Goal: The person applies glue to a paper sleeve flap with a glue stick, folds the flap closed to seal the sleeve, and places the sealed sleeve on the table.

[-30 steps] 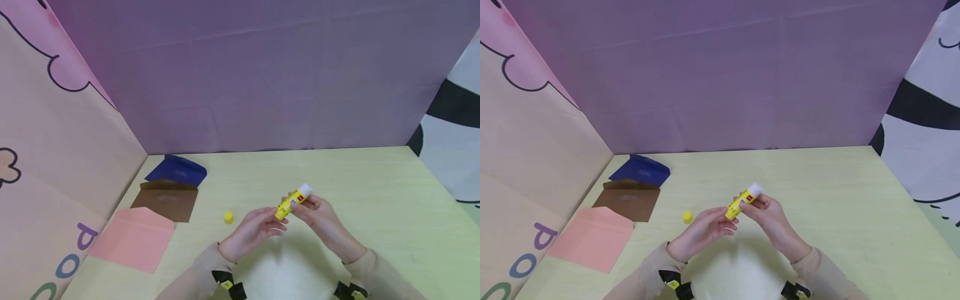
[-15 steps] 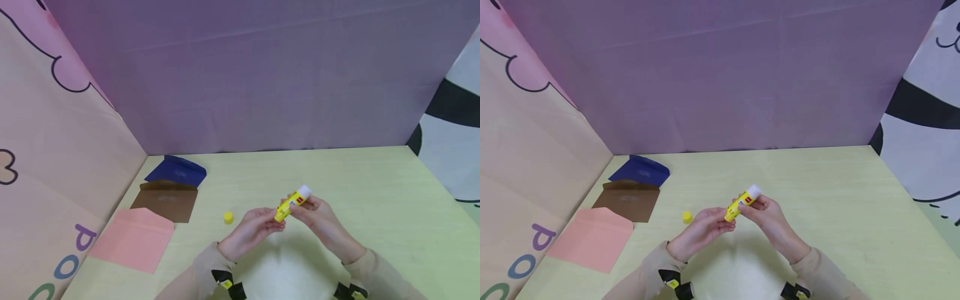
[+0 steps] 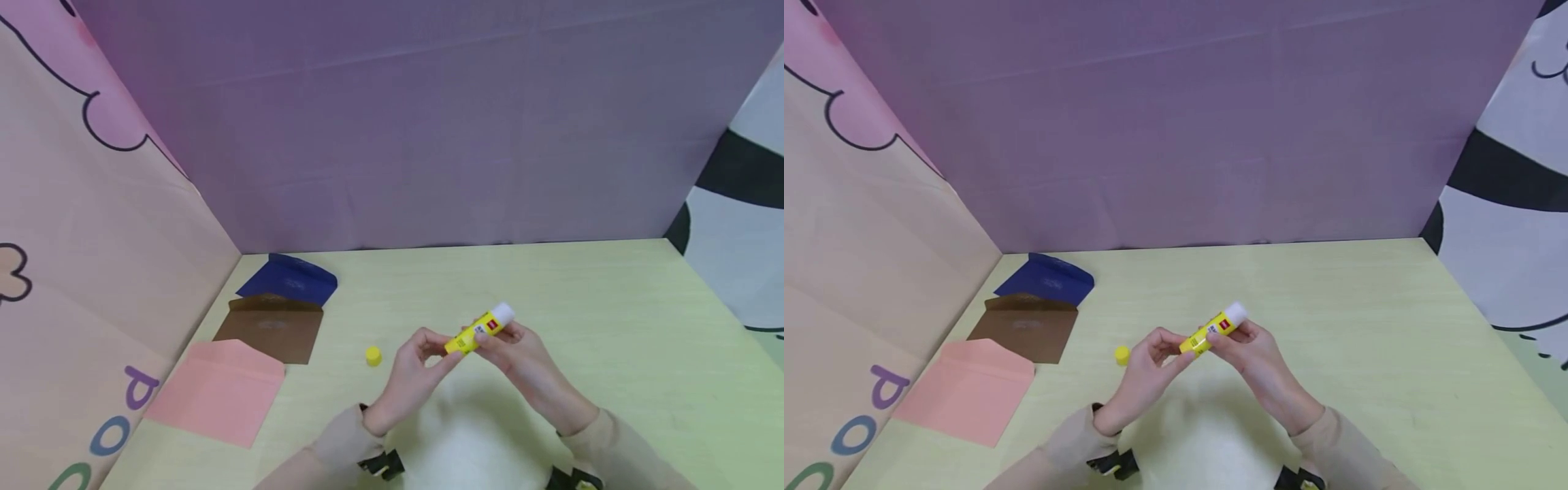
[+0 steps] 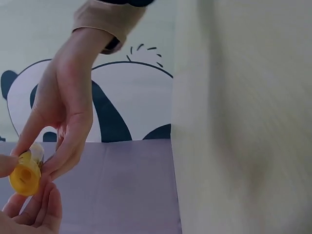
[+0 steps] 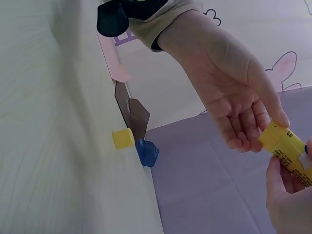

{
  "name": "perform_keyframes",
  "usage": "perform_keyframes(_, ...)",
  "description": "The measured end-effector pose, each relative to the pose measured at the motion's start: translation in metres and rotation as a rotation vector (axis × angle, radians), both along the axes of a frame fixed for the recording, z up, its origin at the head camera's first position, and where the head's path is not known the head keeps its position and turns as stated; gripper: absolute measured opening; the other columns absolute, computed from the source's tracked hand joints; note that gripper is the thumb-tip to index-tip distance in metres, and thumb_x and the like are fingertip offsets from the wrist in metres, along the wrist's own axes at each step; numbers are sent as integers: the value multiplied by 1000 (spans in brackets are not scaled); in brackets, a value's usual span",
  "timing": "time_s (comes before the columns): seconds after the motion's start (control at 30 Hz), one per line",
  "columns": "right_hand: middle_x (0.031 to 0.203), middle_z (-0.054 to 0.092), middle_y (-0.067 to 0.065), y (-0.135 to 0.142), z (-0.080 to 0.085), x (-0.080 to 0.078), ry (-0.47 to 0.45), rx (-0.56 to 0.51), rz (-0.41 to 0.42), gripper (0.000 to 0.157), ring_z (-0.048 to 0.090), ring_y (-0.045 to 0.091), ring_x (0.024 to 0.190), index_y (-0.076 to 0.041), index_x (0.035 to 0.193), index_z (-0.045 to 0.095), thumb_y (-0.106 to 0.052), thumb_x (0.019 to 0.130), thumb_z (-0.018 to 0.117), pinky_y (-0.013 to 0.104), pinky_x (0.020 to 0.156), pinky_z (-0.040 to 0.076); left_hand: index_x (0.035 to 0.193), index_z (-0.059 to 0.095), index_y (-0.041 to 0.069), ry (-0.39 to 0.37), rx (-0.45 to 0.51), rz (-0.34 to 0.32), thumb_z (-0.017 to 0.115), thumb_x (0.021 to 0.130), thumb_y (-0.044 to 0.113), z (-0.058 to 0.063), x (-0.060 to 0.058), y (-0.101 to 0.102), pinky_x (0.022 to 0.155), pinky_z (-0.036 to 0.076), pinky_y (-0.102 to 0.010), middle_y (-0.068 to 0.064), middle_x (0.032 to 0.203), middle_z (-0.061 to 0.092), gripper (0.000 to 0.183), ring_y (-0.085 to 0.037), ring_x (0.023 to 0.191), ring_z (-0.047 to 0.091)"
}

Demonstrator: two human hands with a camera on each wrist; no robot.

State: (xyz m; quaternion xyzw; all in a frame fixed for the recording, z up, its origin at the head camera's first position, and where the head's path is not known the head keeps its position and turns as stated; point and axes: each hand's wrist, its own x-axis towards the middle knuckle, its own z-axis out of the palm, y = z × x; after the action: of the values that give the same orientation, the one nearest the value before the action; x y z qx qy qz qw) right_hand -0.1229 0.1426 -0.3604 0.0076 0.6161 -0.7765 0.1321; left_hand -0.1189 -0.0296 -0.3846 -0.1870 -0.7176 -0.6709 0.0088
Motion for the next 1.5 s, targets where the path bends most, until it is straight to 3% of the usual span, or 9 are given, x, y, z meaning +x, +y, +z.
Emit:
perform_keyframes(0.17, 106, 58, 6, -1, 0, 0, -19, -6, -13, 54, 58, 11, 97, 10, 124, 32, -13, 84, 60, 26, 90, 42, 93, 54, 1, 346, -130, 71, 67, 76, 3, -3, 2, 1, 77, 47, -26, -8, 89, 61, 22, -16, 81, 55)
perform_keyframes(0.4, 104, 58, 5, -2, -2, 1, -33, -8, -17, 56, 57, 12, 96, 11, 126, 30, -14, 85, 59, 26, 89, 42, 89, 53, -1, 827, -326, 189, 72, 68, 0, -6, -1, 2, 74, 46, -16, -8, 82, 58, 28, -15, 76, 56)
perform_keyframes(0.53, 103, 56, 5, -3, -2, 1, -43, -2, -16, 56, 57, 12, 95, 12, 126, 30, -15, 85, 58, 26, 89, 42, 89, 53, -1, 1009, -441, 259, 73, 66, 3, -4, 0, 1, 75, 46, -14, -6, 81, 58, 31, -15, 75, 56)
perform_keyframes(0.73, 102, 55, 6, -4, -1, 2, -44, 7, -22, 55, 57, 12, 94, 13, 125, 30, -14, 85, 58, 26, 89, 43, 87, 53, -2, 1183, -550, 339, 73, 66, 7, -3, 0, 1, 70, 47, -15, -6, 77, 58, 30, -15, 69, 55)
perform_keyframes(0.9, 103, 55, 6, -5, 0, 3, -42, 19, -22, 55, 57, 12, 94, 12, 125, 30, -14, 85, 58, 27, 89, 43, 87, 54, -2, 1230, -591, 360, 70, 72, 12, -4, 1, 0, 70, 47, -16, -7, 78, 59, 27, -15, 69, 56)
perform_keyframes(1.2, 104, 57, 8, -2, -2, 3, 3, 100, -31, 55, 59, 12, 92, 10, 125, 34, -15, 83, 61, 25, 86, 45, 94, 53, 0, 1149, -574, 243, 69, 75, 16, -7, 3, -5, 76, 46, -15, -6, 87, 61, 29, -14, 78, 57)
perform_keyframes(1.37, 108, 58, 14, 0, -3, 4, 83, 240, -31, 52, 58, 12, 92, 7, 122, 42, -18, 82, 63, 27, 85, 45, 98, 54, 0, 1087, -585, 179, 67, 78, 15, -6, 4, -11, 77, 45, -15, -5, 89, 60, 28, -13, 81, 57)
perform_keyframes(1.5, 110, 58, 15, 3, -3, 5, 130, 375, -29, 49, 57, 17, 96, 2, 118, 50, -24, 80, 65, 35, 87, 44, 100, 56, 0, 1051, -618, 169, 65, 80, 16, -4, 3, -19, 77, 46, -16, -5, 90, 60, 27, -13, 82, 57)
